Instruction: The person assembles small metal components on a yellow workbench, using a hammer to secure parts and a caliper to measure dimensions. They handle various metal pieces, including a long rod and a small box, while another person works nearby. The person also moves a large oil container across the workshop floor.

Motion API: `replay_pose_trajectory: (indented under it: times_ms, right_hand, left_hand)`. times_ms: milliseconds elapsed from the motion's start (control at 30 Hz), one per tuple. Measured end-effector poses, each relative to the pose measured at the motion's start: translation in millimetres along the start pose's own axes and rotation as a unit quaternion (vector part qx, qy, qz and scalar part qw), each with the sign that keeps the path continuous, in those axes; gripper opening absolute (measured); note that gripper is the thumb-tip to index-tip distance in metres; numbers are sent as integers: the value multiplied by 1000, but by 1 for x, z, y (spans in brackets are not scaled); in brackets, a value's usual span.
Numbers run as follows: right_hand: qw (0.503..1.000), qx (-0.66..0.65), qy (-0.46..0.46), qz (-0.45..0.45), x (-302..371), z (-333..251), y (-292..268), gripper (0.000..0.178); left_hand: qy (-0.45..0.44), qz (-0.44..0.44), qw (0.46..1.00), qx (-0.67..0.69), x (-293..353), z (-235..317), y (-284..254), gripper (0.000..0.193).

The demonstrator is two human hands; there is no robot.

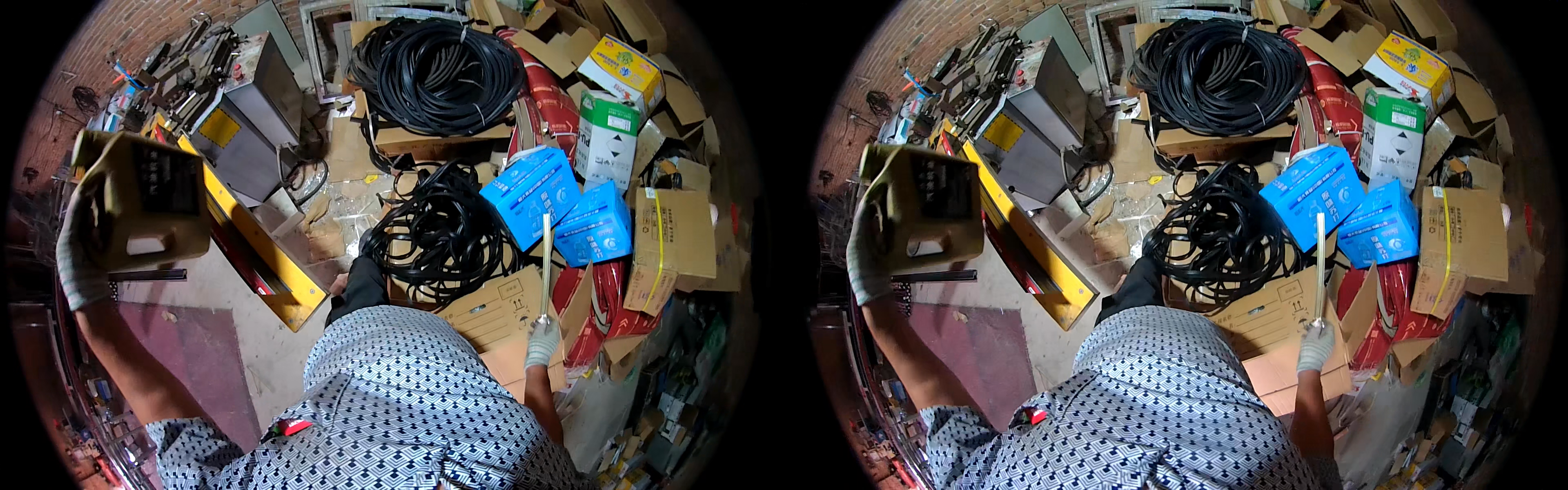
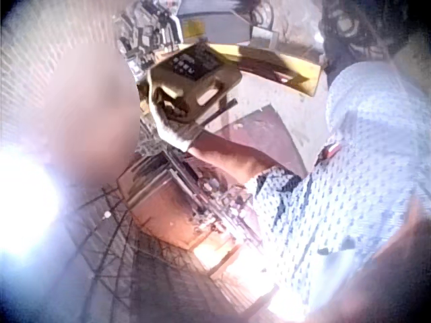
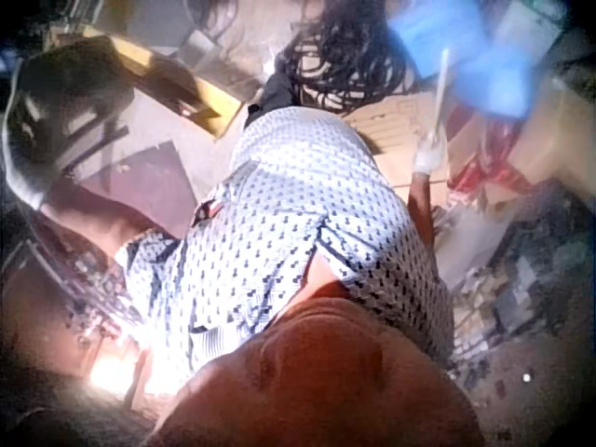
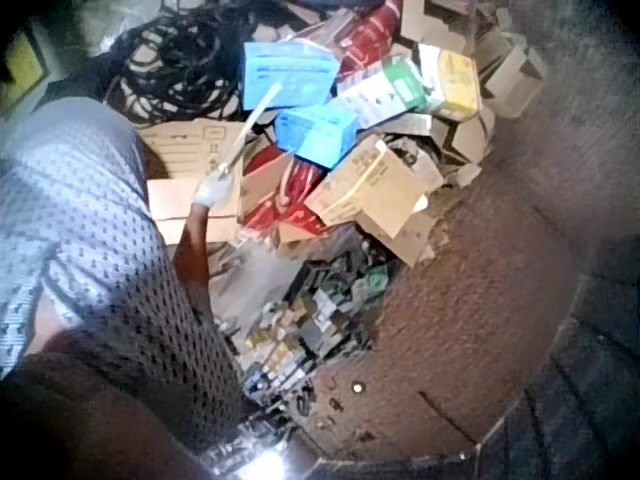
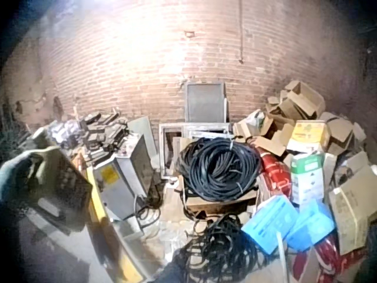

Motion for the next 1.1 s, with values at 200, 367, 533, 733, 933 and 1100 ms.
replay_pose_trajectory:
  times_ms: [200,367,533,733,933,1100]
  right_hand:
    - [999,32,-5,-9,0,-3,8,11]
    - [999,9,-37,-16,-17,-17,10,11]
    - [984,145,-71,-72,-47,-56,36,18]
    - [996,58,-30,-63,-76,-138,99,25]
    - [990,83,-25,-111,-117,-145,162,25]
    - [982,46,-55,-177,-134,-170,233,24]
  left_hand:
    - [-21,42,999,-21,-32,-8,69,24]
    - [-22,-77,997,3,-73,-43,123,30]
    - [-37,-69,997,13,-112,-76,141,31]
    - [-48,-30,995,-83,-143,-90,153,29]
    - [-44,-52,997,-31,-163,-91,148,29]
    - [-50,-6,996,-69,-175,-82,148,26]
Point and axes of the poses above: each hand's wrist, its own x-axis away from the middle knuckle, its own y-axis out of the palm, z = x × y, the point moved 4 cm from there along -x, towards the middle knuckle, and after that the axes turned 10 degrees about -y, right-handed, at the moved point
